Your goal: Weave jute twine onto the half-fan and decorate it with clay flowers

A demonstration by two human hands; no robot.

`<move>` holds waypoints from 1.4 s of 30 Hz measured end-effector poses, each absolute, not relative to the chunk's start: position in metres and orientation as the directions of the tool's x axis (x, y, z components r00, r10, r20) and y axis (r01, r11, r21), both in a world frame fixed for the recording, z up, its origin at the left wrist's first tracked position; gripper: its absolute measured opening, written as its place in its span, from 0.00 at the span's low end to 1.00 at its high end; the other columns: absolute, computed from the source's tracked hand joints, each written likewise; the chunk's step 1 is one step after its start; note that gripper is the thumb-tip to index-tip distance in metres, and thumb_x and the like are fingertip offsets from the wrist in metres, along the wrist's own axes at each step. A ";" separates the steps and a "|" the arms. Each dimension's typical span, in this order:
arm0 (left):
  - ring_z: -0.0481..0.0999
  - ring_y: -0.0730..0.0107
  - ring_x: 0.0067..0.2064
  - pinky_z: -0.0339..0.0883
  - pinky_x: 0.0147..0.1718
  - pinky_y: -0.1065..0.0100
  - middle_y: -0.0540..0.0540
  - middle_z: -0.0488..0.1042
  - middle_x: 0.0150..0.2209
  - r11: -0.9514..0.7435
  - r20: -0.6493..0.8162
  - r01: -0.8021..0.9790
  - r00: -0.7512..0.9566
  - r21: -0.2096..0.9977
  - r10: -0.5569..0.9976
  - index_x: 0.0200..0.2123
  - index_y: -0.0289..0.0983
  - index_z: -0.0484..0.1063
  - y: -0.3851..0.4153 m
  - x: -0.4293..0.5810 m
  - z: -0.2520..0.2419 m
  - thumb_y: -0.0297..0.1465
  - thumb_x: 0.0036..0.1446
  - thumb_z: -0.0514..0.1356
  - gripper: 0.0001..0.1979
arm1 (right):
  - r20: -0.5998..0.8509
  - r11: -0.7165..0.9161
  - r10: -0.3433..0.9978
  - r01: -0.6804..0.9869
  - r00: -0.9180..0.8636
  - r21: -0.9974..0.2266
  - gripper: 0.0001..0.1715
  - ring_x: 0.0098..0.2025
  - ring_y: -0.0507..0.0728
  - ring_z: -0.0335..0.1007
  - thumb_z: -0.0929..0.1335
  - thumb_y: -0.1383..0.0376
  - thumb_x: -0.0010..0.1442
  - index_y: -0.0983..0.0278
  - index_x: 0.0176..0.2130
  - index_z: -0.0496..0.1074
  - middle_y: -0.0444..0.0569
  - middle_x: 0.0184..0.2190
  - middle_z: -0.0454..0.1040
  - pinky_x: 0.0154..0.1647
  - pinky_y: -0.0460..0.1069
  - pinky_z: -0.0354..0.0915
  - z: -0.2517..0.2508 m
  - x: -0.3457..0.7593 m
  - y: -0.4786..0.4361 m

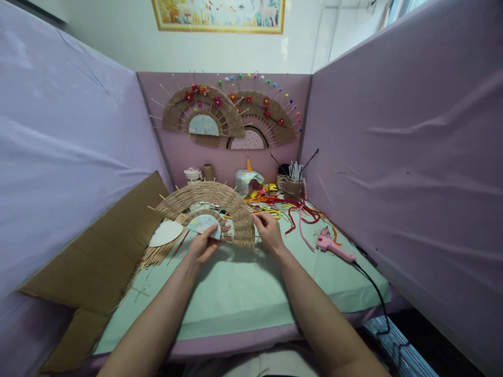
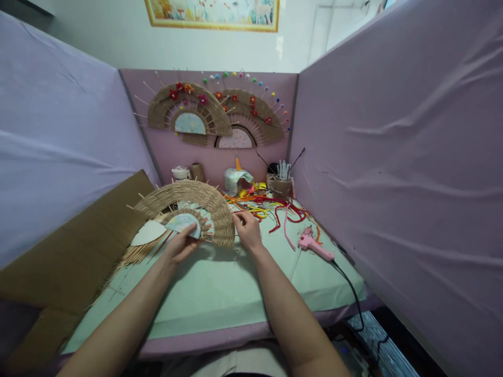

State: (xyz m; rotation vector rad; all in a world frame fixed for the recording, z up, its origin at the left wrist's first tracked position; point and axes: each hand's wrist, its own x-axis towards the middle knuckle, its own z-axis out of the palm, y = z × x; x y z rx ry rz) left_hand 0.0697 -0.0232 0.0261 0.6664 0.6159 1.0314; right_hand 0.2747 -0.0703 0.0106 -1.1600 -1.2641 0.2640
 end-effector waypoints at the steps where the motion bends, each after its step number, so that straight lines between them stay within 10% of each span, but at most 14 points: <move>1: 0.82 0.58 0.39 0.77 0.42 0.58 0.39 0.81 0.37 0.344 -0.133 -0.567 0.379 0.749 0.916 0.46 0.29 0.71 -0.023 0.070 0.025 0.20 0.58 0.56 0.13 | 0.624 0.447 0.693 0.464 0.361 -0.765 0.13 0.35 0.56 0.66 0.66 0.57 0.59 0.62 0.32 0.76 0.49 0.31 0.74 0.37 0.50 0.61 0.010 0.275 -0.070; 14: 0.81 0.61 0.42 0.76 0.45 0.57 0.40 0.80 0.40 0.249 -0.071 -0.691 0.276 0.678 0.959 0.48 0.31 0.71 -0.018 0.068 0.026 0.20 0.59 0.56 0.14 | 0.632 0.467 0.670 0.442 0.388 -0.766 0.13 0.34 0.55 0.66 0.65 0.58 0.60 0.64 0.32 0.74 0.48 0.30 0.73 0.36 0.49 0.62 0.009 0.273 -0.070; 25: 0.81 0.63 0.41 0.76 0.42 0.60 0.39 0.80 0.39 0.292 -0.090 -0.760 0.296 0.580 0.951 0.53 0.31 0.68 -0.017 0.062 0.030 0.22 0.63 0.51 0.16 | 0.245 0.301 0.941 -0.245 0.234 -0.922 0.23 0.23 0.48 0.55 0.73 0.49 0.46 0.64 0.33 0.74 0.42 0.23 0.66 0.23 0.45 0.49 0.007 0.276 -0.062; 42: 0.81 0.62 0.43 0.74 0.47 0.57 0.39 0.81 0.40 0.191 -0.036 -0.796 0.209 0.575 0.977 0.51 0.30 0.70 -0.013 0.062 0.031 0.20 0.62 0.52 0.16 | 0.574 0.460 0.765 0.377 0.291 -0.804 0.11 0.32 0.55 0.66 0.68 0.59 0.55 0.63 0.28 0.75 0.49 0.29 0.73 0.32 0.48 0.61 0.009 0.272 -0.068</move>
